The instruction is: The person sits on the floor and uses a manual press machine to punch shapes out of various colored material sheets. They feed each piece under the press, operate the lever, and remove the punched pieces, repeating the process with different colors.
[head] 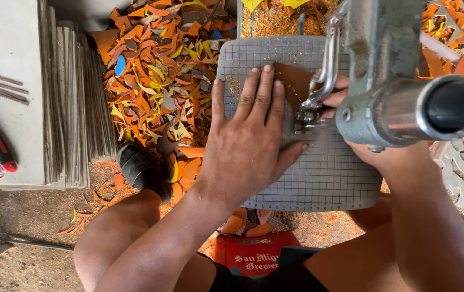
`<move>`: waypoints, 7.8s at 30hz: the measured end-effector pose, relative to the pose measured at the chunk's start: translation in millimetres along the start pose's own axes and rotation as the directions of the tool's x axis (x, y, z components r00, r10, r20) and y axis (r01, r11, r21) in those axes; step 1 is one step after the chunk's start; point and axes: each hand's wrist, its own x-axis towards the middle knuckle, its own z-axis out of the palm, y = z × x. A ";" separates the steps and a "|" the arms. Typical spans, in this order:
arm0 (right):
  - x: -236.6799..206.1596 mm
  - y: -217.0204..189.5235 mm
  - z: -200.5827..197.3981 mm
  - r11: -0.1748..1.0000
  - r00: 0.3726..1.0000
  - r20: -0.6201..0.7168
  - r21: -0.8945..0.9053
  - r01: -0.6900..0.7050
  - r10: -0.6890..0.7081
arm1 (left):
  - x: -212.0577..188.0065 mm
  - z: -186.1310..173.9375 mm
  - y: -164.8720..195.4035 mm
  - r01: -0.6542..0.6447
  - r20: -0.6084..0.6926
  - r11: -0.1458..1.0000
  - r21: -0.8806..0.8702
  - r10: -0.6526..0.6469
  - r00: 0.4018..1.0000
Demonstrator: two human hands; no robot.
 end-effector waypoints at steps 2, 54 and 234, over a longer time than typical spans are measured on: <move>0.9 7.4 -4.2 1.000 1.000 -0.011 0.011 -0.016 0.016 | 1.2 -1.6 -4.5 -0.005 0.036 1.000 -0.007 0.005 0.999; -34.4 -144.3 3.0 0.872 0.707 0.675 0.457 -0.174 -0.212 | -46.3 -38.2 -44.2 0.158 -0.143 0.987 0.035 -0.151 0.978; -4.9 -60.3 -6.7 0.922 0.929 0.076 -0.174 -0.344 0.361 | 1.9 -13.4 -19.7 -0.128 0.056 0.978 -0.167 0.139 0.989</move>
